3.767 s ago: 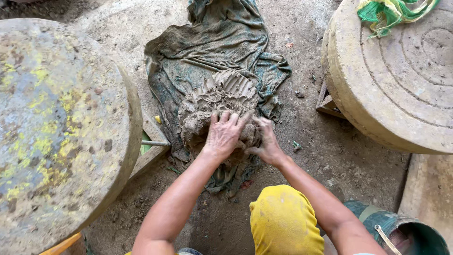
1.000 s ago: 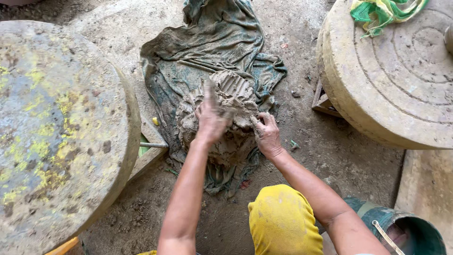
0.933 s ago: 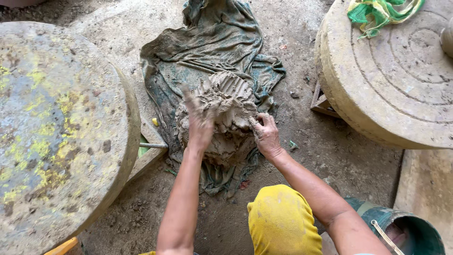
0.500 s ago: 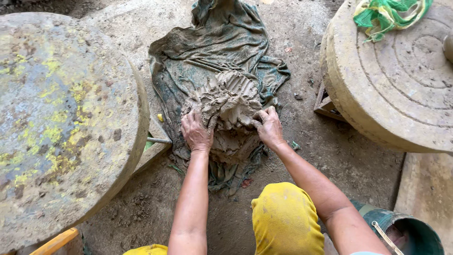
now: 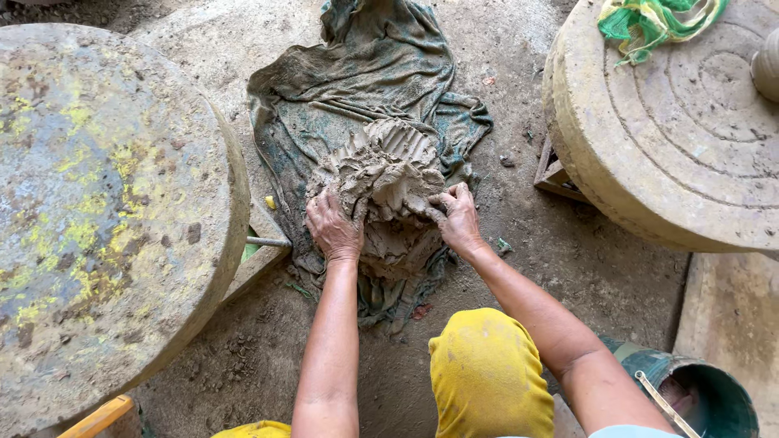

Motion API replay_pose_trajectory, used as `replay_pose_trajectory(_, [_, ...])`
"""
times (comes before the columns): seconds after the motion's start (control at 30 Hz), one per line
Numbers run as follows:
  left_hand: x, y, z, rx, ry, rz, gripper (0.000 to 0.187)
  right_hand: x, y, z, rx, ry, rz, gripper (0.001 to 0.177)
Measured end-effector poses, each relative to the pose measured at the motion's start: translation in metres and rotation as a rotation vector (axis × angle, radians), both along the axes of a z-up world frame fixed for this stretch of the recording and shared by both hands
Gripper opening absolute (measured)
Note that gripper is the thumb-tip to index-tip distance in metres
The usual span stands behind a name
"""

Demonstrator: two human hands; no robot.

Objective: The person kneads a large mass of clay by hand on a fabric-covered surface, repeatedly folding, pressing, and pushing the clay.

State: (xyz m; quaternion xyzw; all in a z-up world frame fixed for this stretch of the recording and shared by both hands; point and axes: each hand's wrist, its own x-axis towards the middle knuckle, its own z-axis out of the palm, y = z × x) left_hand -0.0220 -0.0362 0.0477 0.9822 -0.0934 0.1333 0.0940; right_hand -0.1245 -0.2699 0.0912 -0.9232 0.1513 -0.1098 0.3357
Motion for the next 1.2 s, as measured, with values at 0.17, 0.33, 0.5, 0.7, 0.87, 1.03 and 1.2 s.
replay_pose_trajectory(0.17, [0.005,0.002,-0.024,0.063,-0.136,0.043,0.081,0.013,-0.013,-0.019,0.176,0.145,0.036,0.032])
replay_pose_trajectory(0.33, [0.004,0.002,-0.013,-0.016,-0.047,0.011,0.091,0.018,-0.017,-0.011,0.183,0.253,0.07,0.031])
replay_pose_trajectory(0.5, [0.002,0.004,-0.006,0.013,-0.033,0.002,0.093,-0.013,-0.026,0.041,0.657,0.353,0.077,0.025])
replay_pose_trajectory(0.7, [0.012,0.005,-0.037,-0.063,-0.068,-0.005,0.091,-0.031,-0.008,0.093,0.562,0.235,-0.011,0.007])
replay_pose_trajectory(0.87, [0.021,0.009,-0.068,0.142,-0.148,0.054,0.062,-0.027,0.037,0.14,0.401,0.636,0.51,0.014])
replay_pose_trajectory(1.03, [0.006,0.005,-0.021,-0.079,-0.003,-0.013,0.078,-0.004,0.026,0.151,0.139,1.01,1.118,0.027])
replay_pose_trajectory(1.2, [-0.003,0.005,0.003,-0.011,-0.076,-0.011,0.064,0.056,-0.049,0.202,-1.413,-0.164,0.015,0.06])
